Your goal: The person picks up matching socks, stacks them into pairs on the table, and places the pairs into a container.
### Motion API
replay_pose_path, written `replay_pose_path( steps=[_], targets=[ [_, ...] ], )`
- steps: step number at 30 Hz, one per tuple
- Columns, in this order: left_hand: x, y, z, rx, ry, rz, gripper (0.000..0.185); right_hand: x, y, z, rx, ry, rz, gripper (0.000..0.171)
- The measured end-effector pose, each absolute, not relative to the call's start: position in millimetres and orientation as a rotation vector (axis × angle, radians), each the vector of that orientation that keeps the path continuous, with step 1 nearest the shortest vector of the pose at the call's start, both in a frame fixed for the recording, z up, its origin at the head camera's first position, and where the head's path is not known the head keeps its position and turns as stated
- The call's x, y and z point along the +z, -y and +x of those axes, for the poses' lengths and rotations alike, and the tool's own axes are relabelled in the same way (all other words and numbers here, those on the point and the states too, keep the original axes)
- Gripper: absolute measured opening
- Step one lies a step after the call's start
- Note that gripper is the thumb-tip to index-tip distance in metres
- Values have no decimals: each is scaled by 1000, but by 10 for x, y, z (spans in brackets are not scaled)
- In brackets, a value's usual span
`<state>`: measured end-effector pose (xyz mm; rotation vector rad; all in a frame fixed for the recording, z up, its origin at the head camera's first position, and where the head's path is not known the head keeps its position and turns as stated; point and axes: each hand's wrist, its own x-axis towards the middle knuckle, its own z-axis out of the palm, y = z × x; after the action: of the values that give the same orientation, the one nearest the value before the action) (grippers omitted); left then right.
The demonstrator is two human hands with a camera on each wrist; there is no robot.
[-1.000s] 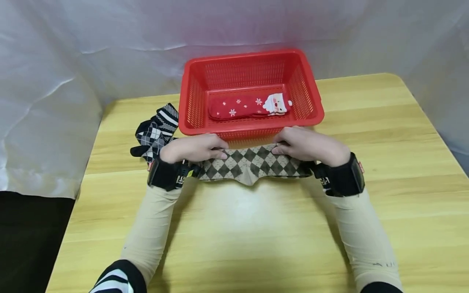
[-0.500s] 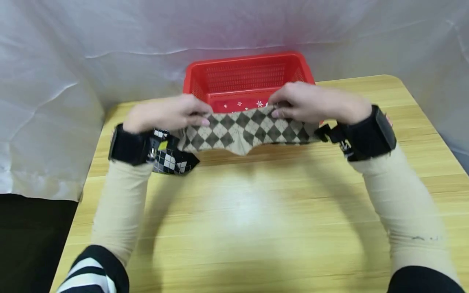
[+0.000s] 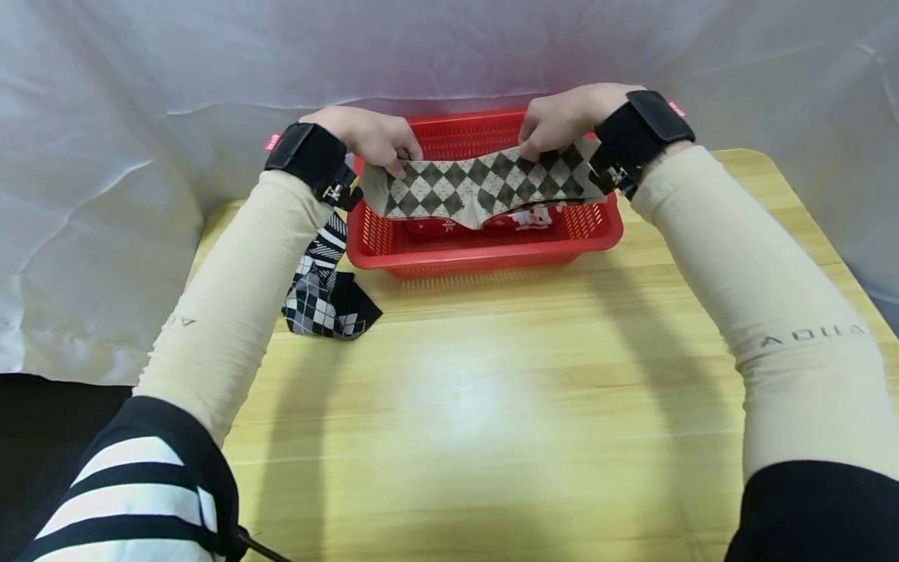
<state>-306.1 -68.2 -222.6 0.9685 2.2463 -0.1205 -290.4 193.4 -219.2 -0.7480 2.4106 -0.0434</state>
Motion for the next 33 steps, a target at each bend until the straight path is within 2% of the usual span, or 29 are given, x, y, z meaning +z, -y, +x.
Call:
replay_pose_path(
  steps=[3,10,13,14,18,22,28,33],
  targets=[
    [-2342,629,-3181,-113,-2195,892,30,-2304,-1940,-3041,-89,-2367,-673,24],
    [-2507,623,-3202,-287,-2197,755,18,-2571,-1809,-3211,-185,-2271,-532,30],
    [-2504,677,-3072,-338,-2303,633,19,-2645,-1708,-3202,-244,-2251,-473,29],
    [-2510,689,-3012,-303,-2365,558,24,-2646,-1688,-3170,-275,-2241,-412,24],
    [-2517,691,-2735,-164,-2621,424,20,-2608,-1678,-2962,-416,-2267,-125,8],
    [-2532,681,-2580,-265,-2685,536,15,-2595,-1664,-2822,-551,-2290,53,13],
    [-2564,717,-2527,-354,-2700,628,17,-2676,-1594,-2863,-459,-2225,-20,17],
    [-2599,713,-2489,-246,-2793,607,13,-2732,-1598,-2905,-147,-2383,-325,16]
  ],
)
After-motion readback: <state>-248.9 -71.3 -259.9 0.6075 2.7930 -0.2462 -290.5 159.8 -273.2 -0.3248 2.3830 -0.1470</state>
